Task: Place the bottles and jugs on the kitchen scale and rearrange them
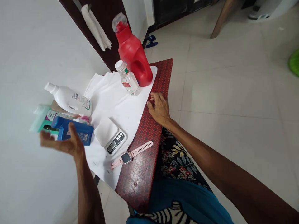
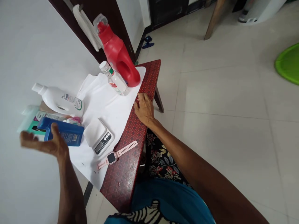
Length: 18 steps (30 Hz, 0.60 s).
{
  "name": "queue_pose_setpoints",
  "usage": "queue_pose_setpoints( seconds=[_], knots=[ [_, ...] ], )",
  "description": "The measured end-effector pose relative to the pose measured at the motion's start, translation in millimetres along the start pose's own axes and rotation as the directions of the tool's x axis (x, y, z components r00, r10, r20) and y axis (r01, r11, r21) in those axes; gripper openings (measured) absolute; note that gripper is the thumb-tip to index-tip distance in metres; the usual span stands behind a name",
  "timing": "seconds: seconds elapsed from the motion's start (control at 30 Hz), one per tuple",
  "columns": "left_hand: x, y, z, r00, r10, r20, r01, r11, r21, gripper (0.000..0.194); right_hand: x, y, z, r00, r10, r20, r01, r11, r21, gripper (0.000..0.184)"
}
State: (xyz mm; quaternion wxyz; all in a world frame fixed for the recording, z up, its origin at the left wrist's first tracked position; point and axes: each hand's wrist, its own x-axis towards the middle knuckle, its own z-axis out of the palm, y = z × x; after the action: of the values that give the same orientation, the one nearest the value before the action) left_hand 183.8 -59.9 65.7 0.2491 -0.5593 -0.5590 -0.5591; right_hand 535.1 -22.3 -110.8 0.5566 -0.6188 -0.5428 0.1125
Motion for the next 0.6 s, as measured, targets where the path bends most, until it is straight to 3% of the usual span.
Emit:
queue_pose_setpoints(
  seconds=[0.07,0.1,0.2,0.27,0.33,0.47,0.6],
  knots=[
    [-4.4,37.8,41.7,0.984,0.017,0.175,0.016,0.983,-0.185,0.082,0.2,-0.2,-0.1,1.000,0.009,0.004,-0.009,1.000,0.001,0.038],
    [-8.8,55.6,66.1,0.952,0.004,0.305,0.069,0.971,-0.229,0.080,0.4,-0.4,-0.1,1.000,0.014,0.004,-0.014,1.000,0.002,0.038],
    [-27.3,100.3,140.9,0.800,0.020,0.600,0.204,0.931,-0.302,0.091,0.9,-1.4,-0.6,1.000,0.024,0.006,-0.024,1.000,0.007,0.039],
    [-39.5,122.0,183.9,0.710,0.015,0.704,0.278,0.912,-0.300,0.101,1.4,-2.4,-1.1,1.000,0.027,0.011,-0.027,1.000,0.013,0.040],
    [-47.8,136.9,216.6,0.661,0.010,0.750,0.315,0.904,-0.290,0.101,1.9,-3.4,-1.6,0.999,0.031,0.017,-0.031,0.999,0.019,0.041],
    [-51.6,147.4,248.7,0.603,-0.070,0.795,0.377,0.903,-0.207,0.074,2.1,-4.5,-2.3,0.999,0.037,0.023,-0.037,0.999,0.017,0.042],
    [-50.4,139.1,243.3,0.645,-0.107,0.757,0.403,0.889,-0.218,0.055,2.3,-4.3,-2.5,0.999,0.038,0.010,-0.038,0.999,0.020,0.040]
  ],
)
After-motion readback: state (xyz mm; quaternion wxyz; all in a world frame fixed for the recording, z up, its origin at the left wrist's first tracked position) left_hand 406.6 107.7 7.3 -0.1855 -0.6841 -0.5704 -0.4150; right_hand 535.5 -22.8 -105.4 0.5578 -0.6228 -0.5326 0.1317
